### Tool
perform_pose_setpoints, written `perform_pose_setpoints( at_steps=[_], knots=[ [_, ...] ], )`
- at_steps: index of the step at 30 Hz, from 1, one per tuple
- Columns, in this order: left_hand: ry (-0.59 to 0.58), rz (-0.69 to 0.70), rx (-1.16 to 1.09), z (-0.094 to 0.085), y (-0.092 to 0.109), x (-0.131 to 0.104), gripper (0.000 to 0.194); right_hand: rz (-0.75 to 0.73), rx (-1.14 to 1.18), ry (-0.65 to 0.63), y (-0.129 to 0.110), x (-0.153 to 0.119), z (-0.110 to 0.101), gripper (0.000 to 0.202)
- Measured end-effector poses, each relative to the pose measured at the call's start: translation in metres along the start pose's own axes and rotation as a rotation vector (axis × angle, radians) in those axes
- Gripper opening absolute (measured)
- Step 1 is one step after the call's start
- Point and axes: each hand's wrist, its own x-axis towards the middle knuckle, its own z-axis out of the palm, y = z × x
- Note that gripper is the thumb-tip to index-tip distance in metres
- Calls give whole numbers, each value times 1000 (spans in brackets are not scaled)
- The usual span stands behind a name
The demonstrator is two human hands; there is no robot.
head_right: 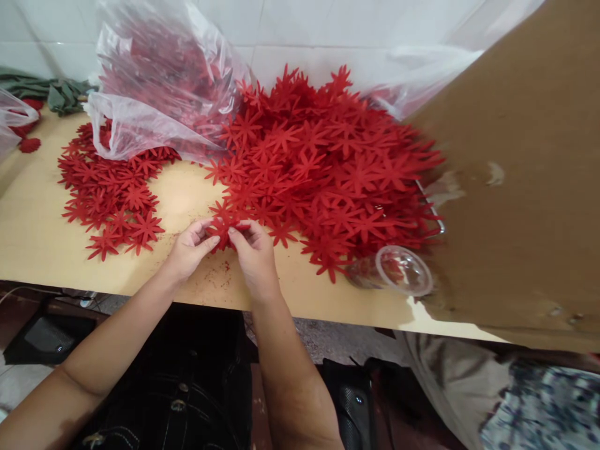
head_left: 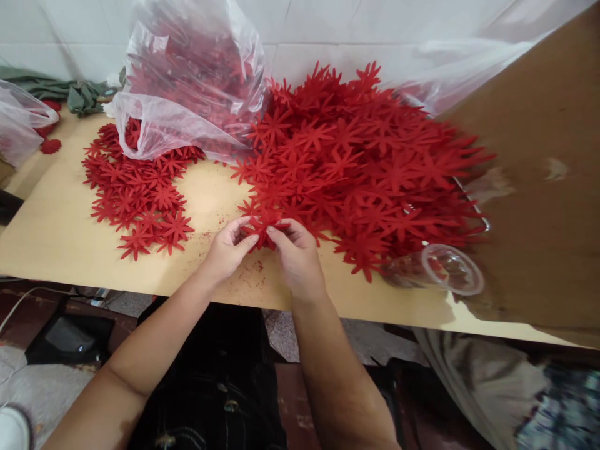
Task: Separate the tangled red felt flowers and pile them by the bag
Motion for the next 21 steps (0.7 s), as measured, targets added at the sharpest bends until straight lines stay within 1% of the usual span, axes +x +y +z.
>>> perform_pose_setpoints(
  at_steps=[3,5,7,10,12,14,16,18,20,21],
  knots=[
    [0,-28,64,-1,0,-1,32,1,125,121,2,6,-8,14],
    [30,-42,126,-1,0,0,29,-6,194,162,1,9,-13,17],
    [43,-25,188,1,1,2,25,-7,214,180,1,12,-17,20],
    [14,64,334,5,1,12,19,-21,145,169,2,13,-20,22],
    [2,146,501,6,2,22,19,-42,69,155,3,13,-20,21],
    [12,216,696,6,4,32,19,-65,-12,150,5,13,-19,20],
    [48,279,841,5,7,39,21,-97,-78,156,8,13,-19,20],
    [118,353,887,2,11,41,26,-117,-111,162,10,14,-20,23],
    [179,409,836,1,13,39,28,-112,-111,167,13,15,-20,26],
    [186,407,789,1,14,37,26,-106,-107,164,14,15,-20,26]
  ],
)
